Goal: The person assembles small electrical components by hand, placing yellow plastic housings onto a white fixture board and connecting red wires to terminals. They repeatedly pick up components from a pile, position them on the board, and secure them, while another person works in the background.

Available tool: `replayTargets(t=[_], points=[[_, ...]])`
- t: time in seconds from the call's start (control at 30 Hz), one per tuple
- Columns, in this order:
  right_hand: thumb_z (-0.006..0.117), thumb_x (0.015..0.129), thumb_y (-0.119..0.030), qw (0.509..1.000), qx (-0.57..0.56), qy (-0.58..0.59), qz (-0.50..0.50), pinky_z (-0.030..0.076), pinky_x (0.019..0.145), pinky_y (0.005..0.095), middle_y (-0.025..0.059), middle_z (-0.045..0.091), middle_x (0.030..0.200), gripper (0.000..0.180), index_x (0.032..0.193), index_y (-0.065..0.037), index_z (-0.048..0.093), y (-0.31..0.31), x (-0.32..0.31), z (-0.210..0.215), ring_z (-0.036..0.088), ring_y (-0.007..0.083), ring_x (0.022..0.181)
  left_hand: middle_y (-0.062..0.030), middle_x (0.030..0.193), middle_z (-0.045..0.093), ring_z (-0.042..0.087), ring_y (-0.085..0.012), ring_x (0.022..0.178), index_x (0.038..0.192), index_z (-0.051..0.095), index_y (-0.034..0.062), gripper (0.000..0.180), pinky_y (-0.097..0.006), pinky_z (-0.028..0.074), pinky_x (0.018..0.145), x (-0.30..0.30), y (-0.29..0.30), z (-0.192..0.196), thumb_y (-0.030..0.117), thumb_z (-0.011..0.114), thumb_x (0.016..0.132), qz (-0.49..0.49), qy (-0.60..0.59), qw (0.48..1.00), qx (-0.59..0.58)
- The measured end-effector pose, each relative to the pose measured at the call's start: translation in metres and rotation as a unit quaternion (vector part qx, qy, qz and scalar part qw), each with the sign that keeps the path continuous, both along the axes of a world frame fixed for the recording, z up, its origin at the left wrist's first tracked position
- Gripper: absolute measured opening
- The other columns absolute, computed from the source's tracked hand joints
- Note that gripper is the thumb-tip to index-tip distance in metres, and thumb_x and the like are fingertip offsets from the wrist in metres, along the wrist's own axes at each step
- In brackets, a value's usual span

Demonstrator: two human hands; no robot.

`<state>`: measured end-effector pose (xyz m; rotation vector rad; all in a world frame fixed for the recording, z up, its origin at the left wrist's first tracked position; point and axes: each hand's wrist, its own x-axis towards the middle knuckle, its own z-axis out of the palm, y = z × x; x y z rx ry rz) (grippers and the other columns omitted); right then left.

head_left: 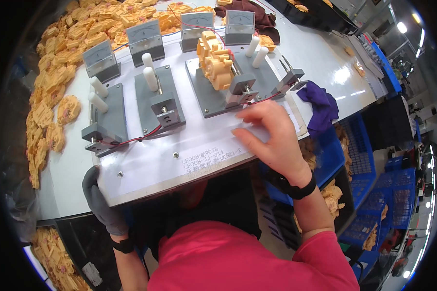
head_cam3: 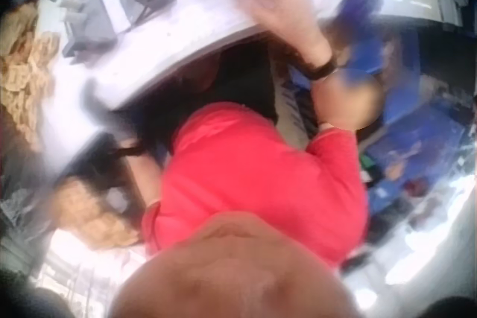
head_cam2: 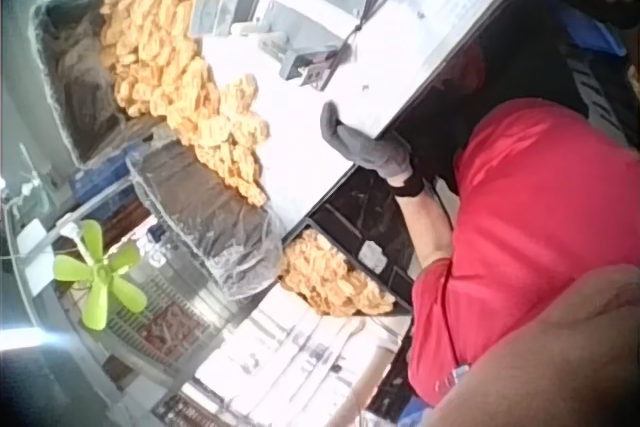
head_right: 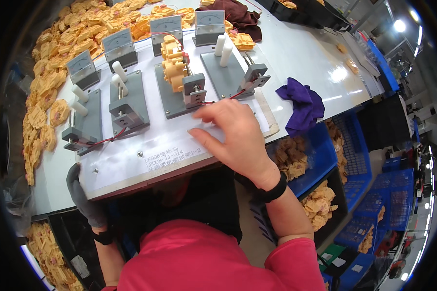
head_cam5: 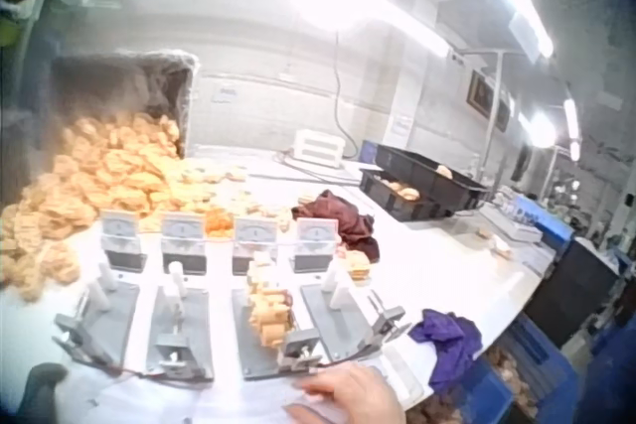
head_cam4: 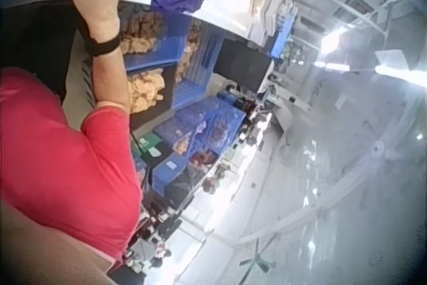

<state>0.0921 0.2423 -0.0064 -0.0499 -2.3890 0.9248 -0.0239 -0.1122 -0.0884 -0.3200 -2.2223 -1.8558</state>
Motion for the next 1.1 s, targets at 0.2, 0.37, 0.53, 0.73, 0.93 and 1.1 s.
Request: replayTargets(t=[0.2, 0.37, 0.53, 0.73, 0.93, 1.1], points=[[0.078, 0.086, -0.011, 0.988, -0.108, 0.105, 0.021, 0.049, 0.085, 0.0302, 0.0074, 0.059, 0.114, 0.05, 0.13, -0.006, 0.055, -0.009, -0.016, 0.005, 0.057, 0.0164, 0.091, -0.0059, 0.125, 0.057, 0.051, -0.013, 0.109, 0.136, 0.053, -0.0029, 0.044, -0.027, 0.039, 0.098, 0.014, -0.018, 0.096, -0.001, 0.055, 0.092, 0.032, 0.077, 0.991, -0.102], [0.076, 0.087, -0.009, 0.984, -0.133, 0.113, 0.034, 0.049, 0.085, 0.0308, 0.0077, 0.062, 0.114, 0.043, 0.126, -0.005, 0.058, -0.006, -0.021, -0.001, 0.059, 0.0171, 0.092, -0.0094, 0.113, 0.062, 0.058, -0.0219, 0.103, 0.135, 0.057, 0.0045, 0.056, -0.033, 0.044, 0.092, -0.022, 0.085, 0.218, 0.003, 0.067, 0.08, -0.265, 0.311, 0.84, -0.356], [0.078, 0.086, -0.009, 0.976, -0.162, 0.129, 0.071, 0.05, 0.08, 0.0299, 0.0064, 0.065, 0.107, 0.035, 0.118, -0.005, 0.063, -0.006, -0.022, 0.003, 0.06, 0.016, 0.085, -0.0135, 0.127, 0.06, 0.056, -0.0335, 0.119, 0.137, 0.058, 0.0119, 0.066, -0.04, 0.046, 0.102, -0.067, 0.191, 0.24, 0.006, 0.074, 0.073, -0.4, 0.382, 0.671, -0.493], [0.08, 0.084, -0.01, 0.965, -0.195, 0.136, 0.109, 0.05, 0.07, 0.0269, 0.0041, 0.066, 0.097, 0.029, 0.109, -0.004, 0.066, -0.005, -0.019, -0.001, 0.055, 0.0129, 0.073, -0.0058, 0.106, 0.065, 0.059, -0.0286, 0.108, 0.098, 0.069, 0.0113, 0.031, -0.04, 0.051, 0.093, -0.066, 0.268, 0.206, 0.01, 0.079, 0.068, -0.388, 0.33, 0.513, -0.691], [0.082, 0.08, -0.01, 0.977, -0.101, 0.181, 0.052, 0.049, 0.08, 0.0312, 0.0059, 0.063, 0.111, 0.039, 0.114, -0.005, 0.064, -0.002, -0.019, 0.001, 0.058, 0.0179, 0.092, -0.0111, 0.103, 0.063, 0.063, -0.0344, 0.098, 0.104, 0.064, 0.0103, 0.041, -0.044, 0.052, 0.084, -0.06, 0.243, 0.262, 0.002, 0.075, 0.066, -0.362, 0.475, 0.553, -0.581], [0.092, 0.07, -0.012, 0.953, -0.099, 0.287, -0.008, 0.042, 0.108, 0.0404, 0.0158, 0.047, 0.142, 0.093, 0.145, -0.004, 0.038, -0.001, 0.011, 0.002, 0.048, 0.0287, 0.133, -0.0074, 0.109, 0.069, 0.067, -0.021, 0.102, 0.123, 0.063, 0.0089, 0.05, -0.035, 0.054, 0.095, -0.008, 0.218, 0.267, 0.011, 0.082, 0.077, -0.519, 0.392, 0.672, -0.354]])
